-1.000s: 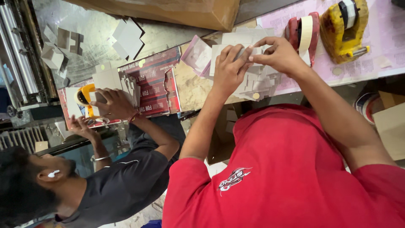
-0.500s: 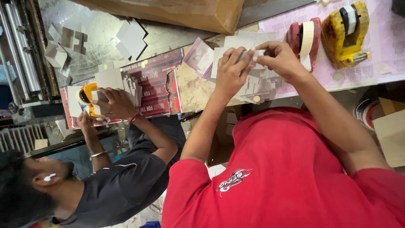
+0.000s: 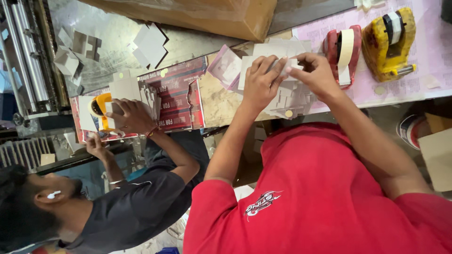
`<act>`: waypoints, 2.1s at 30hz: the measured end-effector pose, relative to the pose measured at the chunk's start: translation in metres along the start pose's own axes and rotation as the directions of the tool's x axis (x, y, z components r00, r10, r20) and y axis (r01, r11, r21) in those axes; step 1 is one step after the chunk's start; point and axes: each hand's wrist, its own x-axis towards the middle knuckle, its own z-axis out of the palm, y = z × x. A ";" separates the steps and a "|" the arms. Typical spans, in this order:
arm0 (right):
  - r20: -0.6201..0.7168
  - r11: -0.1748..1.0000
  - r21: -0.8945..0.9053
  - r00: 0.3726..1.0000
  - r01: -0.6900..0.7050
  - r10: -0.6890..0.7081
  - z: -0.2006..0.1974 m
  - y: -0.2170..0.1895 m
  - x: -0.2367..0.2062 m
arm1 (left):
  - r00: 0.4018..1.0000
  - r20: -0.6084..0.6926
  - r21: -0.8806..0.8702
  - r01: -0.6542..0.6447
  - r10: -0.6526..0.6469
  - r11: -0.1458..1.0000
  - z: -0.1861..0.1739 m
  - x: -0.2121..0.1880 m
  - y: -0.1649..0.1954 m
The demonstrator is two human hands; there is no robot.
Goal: The person assembles small white paper boxes by folding flaps and securing them with adhesive tape. They handle multiple flat pieces, fold them into box shapes, and use a tape dispenser to seal the edges. The process is repeated for several units on a cluttered work table.
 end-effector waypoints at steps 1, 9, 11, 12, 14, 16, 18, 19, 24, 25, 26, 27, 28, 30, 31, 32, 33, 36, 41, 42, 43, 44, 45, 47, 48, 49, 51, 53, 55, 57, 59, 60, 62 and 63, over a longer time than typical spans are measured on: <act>0.022 1.000 0.002 1.000 0.005 -0.005 0.000 -0.003 -0.002 | 1.000 0.001 0.001 0.006 -0.006 1.000 0.000 0.000 0.000; 0.013 0.982 0.177 0.997 -0.071 0.070 0.008 -0.014 0.000 | 1.000 0.014 0.006 0.007 -0.007 1.000 -0.002 0.002 -0.001; -0.068 1.000 0.011 0.998 0.000 0.001 0.014 -0.011 0.000 | 1.000 0.007 0.010 0.019 -0.019 1.000 -0.002 0.002 -0.001; -0.060 1.000 0.020 0.998 0.003 -0.001 0.015 -0.009 0.000 | 1.000 0.009 0.007 0.019 -0.019 1.000 -0.002 0.002 -0.001; -0.048 0.999 0.039 0.999 0.012 -0.011 0.016 -0.004 0.001 | 1.000 0.012 -0.001 0.011 -0.011 1.000 -0.002 0.001 -0.001; 0.051 0.991 0.129 0.998 0.033 -0.039 0.008 0.000 0.003 | 1.000 0.002 -0.011 -0.008 0.008 1.000 -0.002 0.000 -0.002; 0.081 0.985 0.174 0.996 0.016 -0.030 0.003 0.007 0.002 | 1.000 -0.001 -0.013 -0.015 0.015 1.000 -0.002 -0.002 -0.003; 0.064 0.985 0.174 0.998 -0.001 -0.010 0.002 0.011 0.004 | 1.000 -0.004 -0.009 -0.015 0.015 1.000 -0.002 -0.002 -0.004; 0.052 0.987 -0.065 0.988 0.146 -0.143 0.005 0.014 -0.001 | 0.999 -0.037 0.053 -0.037 0.039 0.998 -0.003 -0.001 -0.010; 0.074 0.936 -0.274 0.975 0.223 -0.211 0.008 0.012 -0.008 | 0.999 -0.037 0.054 -0.036 0.038 0.998 -0.004 0.000 -0.012; 0.108 0.837 -0.469 0.958 0.284 -0.265 0.012 0.009 -0.019 | 0.999 -0.035 0.053 -0.031 0.033 0.998 -0.005 0.000 -0.013; 0.072 0.856 -0.435 0.958 0.280 -0.276 0.019 0.007 -0.033 | 0.999 -0.047 0.000 0.004 -0.004 1.000 -0.006 -0.002 -0.013; 0.040 0.872 -0.400 0.955 0.283 -0.292 0.029 0.004 -0.045 | 0.997 -0.062 -0.049 0.036 -0.039 0.998 -0.009 -0.003 -0.013; -0.048 0.918 -0.345 0.973 0.197 -0.227 0.037 -0.006 -0.060 | 0.987 -0.117 -0.153 0.090 -0.109 0.984 -0.017 -0.005 -0.013; -0.098 0.941 -0.323 0.986 0.099 -0.137 0.038 -0.012 -0.064 | 0.976 -0.154 -0.212 0.117 -0.151 0.970 -0.021 -0.008 -0.012; -0.143 0.955 -0.297 0.989 0.002 -0.047 0.038 -0.018 -0.063 | 0.962 -0.191 -0.271 0.138 -0.194 0.953 -0.026 -0.011 -0.010; -0.101 0.985 -0.030 0.981 -0.168 0.164 0.035 -0.025 -0.056 | 0.950 -0.246 -0.282 0.120 -0.193 0.952 -0.030 -0.015 -0.009; 0.185 0.704 0.497 0.854 -0.508 0.486 0.026 -0.039 -0.040 | 0.921 -0.352 -0.271 0.073 -0.169 0.960 -0.032 -0.039 0.005; 0.263 0.576 0.750 0.945 -0.326 0.193 0.031 -0.048 -0.015 | 0.826 -0.493 0.137 -0.239 0.275 0.961 -0.001 -0.069 0.010; 0.275 0.616 0.718 0.945 -0.323 0.176 0.033 -0.048 -0.013 | 0.842 -0.459 0.163 -0.232 0.282 0.959 0.004 -0.074 0.008; 0.285 0.655 0.687 0.946 -0.316 0.158 0.033 -0.048 -0.011 | 0.858 -0.423 0.188 -0.230 0.290 0.955 0.008 -0.079 0.006; 0.294 0.691 0.655 0.945 -0.307 0.142 0.032 -0.047 -0.010 | 0.874 -0.386 0.210 -0.228 0.294 0.951 0.011 -0.082 0.005; 0.326 0.742 0.612 0.942 -0.274 0.079 0.031 -0.045 -0.009 | 0.883 -0.389 0.177 -0.208 0.262 0.962 0.012 -0.084 0.005; 0.389 0.830 0.527 0.920 -0.180 -0.047 0.022 -0.039 -0.003 | 0.896 -0.394 0.106 -0.178 0.206 0.978 0.009 -0.082 0.006; 0.460 0.939 0.322 0.887 -0.117 -0.048 0.014 -0.037 0.002 | 0.908 -0.380 0.080 -0.156 0.175 0.985 0.005 -0.079 0.007; 0.528 0.994 0.106 0.849 -0.031 -0.030 0.006 -0.034 0.007 | 0.920 -0.364 0.056 -0.132 0.144 0.990 -0.001 -0.075 0.009; 0.608 0.989 -0.135 0.793 0.057 0.038 -0.005 -0.023 0.016 | 0.954 -0.274 0.072 -0.101 0.117 0.992 -0.017 -0.064 0.009; 0.642 0.983 -0.184 0.760 0.022 0.103 -0.011 -0.009 0.021 | 0.986 -0.116 0.145 -0.102 0.119 0.984 -0.034 -0.048 0.003; 0.613 0.980 -0.200 0.779 -0.007 0.131 -0.018 0.003 0.022 | 0.989 0.030 0.204 -0.150 0.147 0.967 -0.043 -0.032 -0.002; 0.605 0.985 -0.169 0.787 -0.022 0.122 -0.020 0.011 0.026 | 0.978 0.117 0.234 -0.197 0.174 0.952 -0.046 -0.017 -0.007; 0.604 0.995 -0.095 0.792 -0.035 0.086 -0.023 0.013 0.026 | 0.966 0.149 0.223 -0.240 0.210 0.945 -0.042 -0.005 -0.010; 0.594 0.995 -0.094 0.802 -0.020 0.072 -0.023 0.013 0.025 | 0.962 0.170 0.219 -0.250 0.216 0.943 -0.038 -0.001 -0.012; 0.570 0.996 -0.091 0.820 0.010 0.044 -0.021 0.009 0.022 | 0.950 0.213 0.210 -0.274 0.229 0.939 -0.034 0.007 -0.016; 0.542 0.997 -0.082 0.839 -0.002 0.046 -0.019 0.007 0.018 | 0.946 0.220 0.187 -0.282 0.240 0.941 -0.033 0.009 -0.017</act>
